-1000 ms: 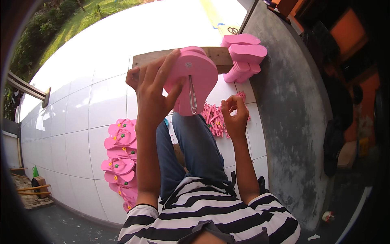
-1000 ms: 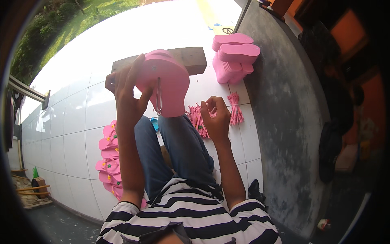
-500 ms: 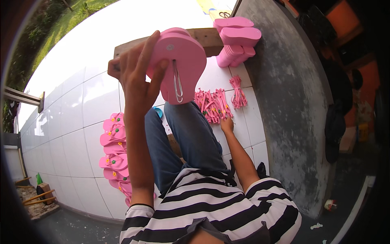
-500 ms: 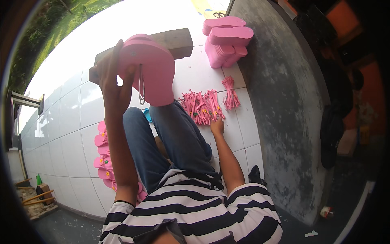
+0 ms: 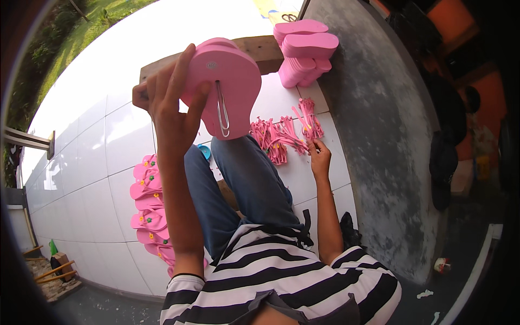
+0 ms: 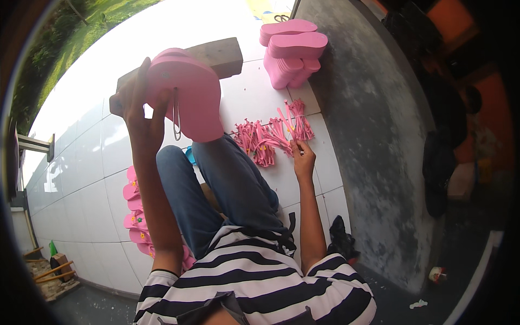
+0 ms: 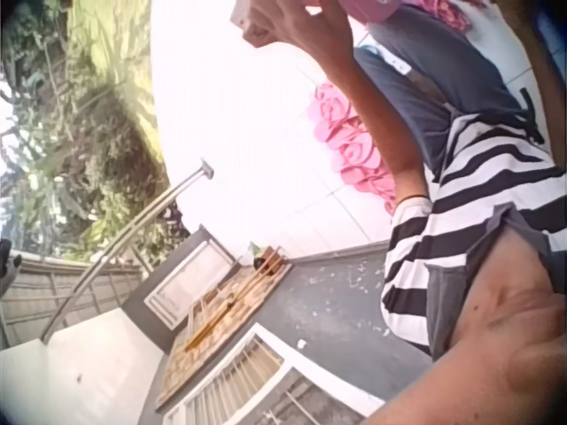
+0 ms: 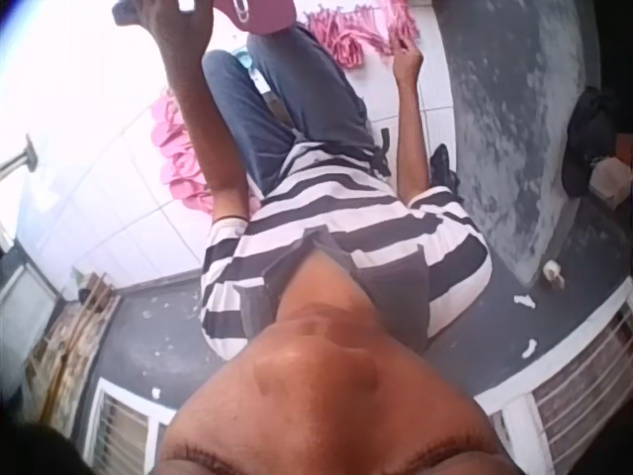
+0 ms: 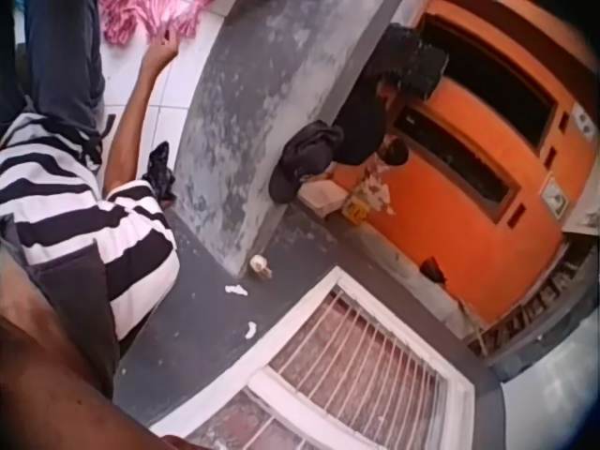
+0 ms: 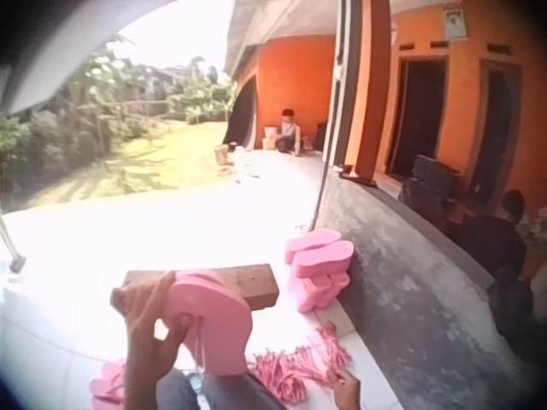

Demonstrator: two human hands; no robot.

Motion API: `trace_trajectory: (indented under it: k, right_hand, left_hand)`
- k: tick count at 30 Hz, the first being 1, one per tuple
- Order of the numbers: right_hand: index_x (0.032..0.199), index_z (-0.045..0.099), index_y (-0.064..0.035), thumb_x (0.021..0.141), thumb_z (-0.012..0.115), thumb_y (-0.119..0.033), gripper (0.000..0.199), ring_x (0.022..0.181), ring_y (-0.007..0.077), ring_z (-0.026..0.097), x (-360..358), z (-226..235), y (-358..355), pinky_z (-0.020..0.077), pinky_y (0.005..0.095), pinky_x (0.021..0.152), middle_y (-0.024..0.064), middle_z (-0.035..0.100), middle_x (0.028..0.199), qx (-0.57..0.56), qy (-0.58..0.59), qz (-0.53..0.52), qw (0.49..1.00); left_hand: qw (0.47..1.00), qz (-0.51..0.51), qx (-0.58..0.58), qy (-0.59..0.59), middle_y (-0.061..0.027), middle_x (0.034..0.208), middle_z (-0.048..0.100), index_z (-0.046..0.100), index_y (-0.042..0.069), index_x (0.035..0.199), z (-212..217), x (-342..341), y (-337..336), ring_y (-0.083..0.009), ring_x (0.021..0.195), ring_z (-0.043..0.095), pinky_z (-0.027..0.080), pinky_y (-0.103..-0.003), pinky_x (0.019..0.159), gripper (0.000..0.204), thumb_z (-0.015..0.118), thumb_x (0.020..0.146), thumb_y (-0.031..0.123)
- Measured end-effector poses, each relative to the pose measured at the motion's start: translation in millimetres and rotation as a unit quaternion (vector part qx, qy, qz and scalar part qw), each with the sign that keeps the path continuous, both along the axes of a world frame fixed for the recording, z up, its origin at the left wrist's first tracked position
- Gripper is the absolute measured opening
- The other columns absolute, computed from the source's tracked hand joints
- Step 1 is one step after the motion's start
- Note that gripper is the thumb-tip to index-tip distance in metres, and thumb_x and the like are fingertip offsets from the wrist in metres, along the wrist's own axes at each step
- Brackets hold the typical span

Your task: The person assembles flip-flops by placing pink soles on a metal jig and pulling straps through pre-cut holes. They reach for components from piles on the floor and bench, handle them by hand, and set completed items aside.

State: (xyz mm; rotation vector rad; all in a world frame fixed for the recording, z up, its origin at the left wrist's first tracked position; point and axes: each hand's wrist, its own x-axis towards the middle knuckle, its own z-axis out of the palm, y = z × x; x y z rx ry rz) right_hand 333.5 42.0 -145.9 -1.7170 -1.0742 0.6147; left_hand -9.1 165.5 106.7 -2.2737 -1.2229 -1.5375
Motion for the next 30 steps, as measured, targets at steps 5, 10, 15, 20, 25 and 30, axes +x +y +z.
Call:
trace_trajectory:
  k: [5, 10, 15, 20, 25, 30]
  right_hand:
    - [0.106, 0.068, 0.0016, 0.097, 0.064, -0.023, 0.026, 0.084, 0.0123, 0.064, 5, 49, 16, 0.0552, 0.0271, 0.075, 0.0077, 0.068, 0.103, 0.009, 0.214, 0.075, 0.974]
    - [0.118, 0.066, 0.0022, 0.099, 0.06, -0.02, 0.029, 0.087, 0.0154, 0.067, -8, 68, 31, 0.0574, 0.03, 0.085, 0.0101, 0.067, 0.112, -0.063, 0.304, 0.249, 0.917]
    - [0.106, 0.07, -0.0027, 0.096, 0.063, -0.027, 0.027, 0.094, 0.0201, 0.07, 49, -39, 45, 0.0577, 0.0341, 0.079, 0.0116, 0.072, 0.096, -0.244, 0.092, 0.042, 0.965]
    - [0.101, 0.07, -0.0065, 0.082, 0.073, -0.039, 0.038, 0.091, 0.0333, 0.069, 38, -117, 32, 0.056, 0.0459, 0.077, 0.0172, 0.07, 0.093, -0.341, -0.213, -0.064, 0.913]
    - [0.098, 0.07, -0.0073, 0.08, 0.073, -0.034, 0.032, 0.098, 0.0348, 0.067, 33, -164, 24, 0.0548, 0.0491, 0.081, 0.0162, 0.067, 0.101, -0.348, -0.223, -0.025, 0.91]
    - [0.091, 0.071, -0.0081, 0.082, 0.069, -0.025, 0.02, 0.092, 0.0385, 0.068, 31, -153, 19, 0.0535, 0.0495, 0.08, 0.0187, 0.069, 0.097, -0.24, -0.284, -0.042, 0.927]
  left_hand:
    - [1.0, -0.007, 0.007, -0.01, -0.0041, 0.11, 0.067, 0.058, 0.013, 0.137, 2, 1, -2, -0.0183, 0.107, 0.055, 0.025, -0.036, 0.101, 0.05, 0.069, 0.091, 0.028]
    - [1.0, -0.002, 0.015, -0.012, -0.0051, 0.11, 0.067, 0.057, 0.012, 0.138, -1, -1, -2, -0.0196, 0.109, 0.055, 0.026, -0.036, 0.103, 0.05, 0.068, 0.092, 0.029]
    - [0.999, -0.026, 0.015, -0.014, -0.0051, 0.111, 0.067, 0.057, 0.012, 0.138, 1, 4, 1, -0.0189, 0.11, 0.055, 0.026, -0.036, 0.102, 0.05, 0.068, 0.092, 0.03]
    - [1.0, -0.01, -0.001, -0.002, -0.0037, 0.111, 0.067, 0.057, 0.012, 0.138, 1, -2, -3, -0.0166, 0.109, 0.054, 0.023, -0.036, 0.102, 0.051, 0.068, 0.092, 0.03]
    - [1.0, -0.011, -0.007, -0.002, -0.0026, 0.11, 0.067, 0.057, 0.012, 0.138, 1, -1, -1, -0.0159, 0.106, 0.054, 0.021, -0.036, 0.101, 0.051, 0.069, 0.092, 0.031]
    - [1.0, -0.01, -0.008, 0.001, -0.002, 0.109, 0.066, 0.057, 0.012, 0.138, 1, -2, -1, -0.0152, 0.105, 0.054, 0.022, -0.036, 0.1, 0.052, 0.069, 0.091, 0.031]
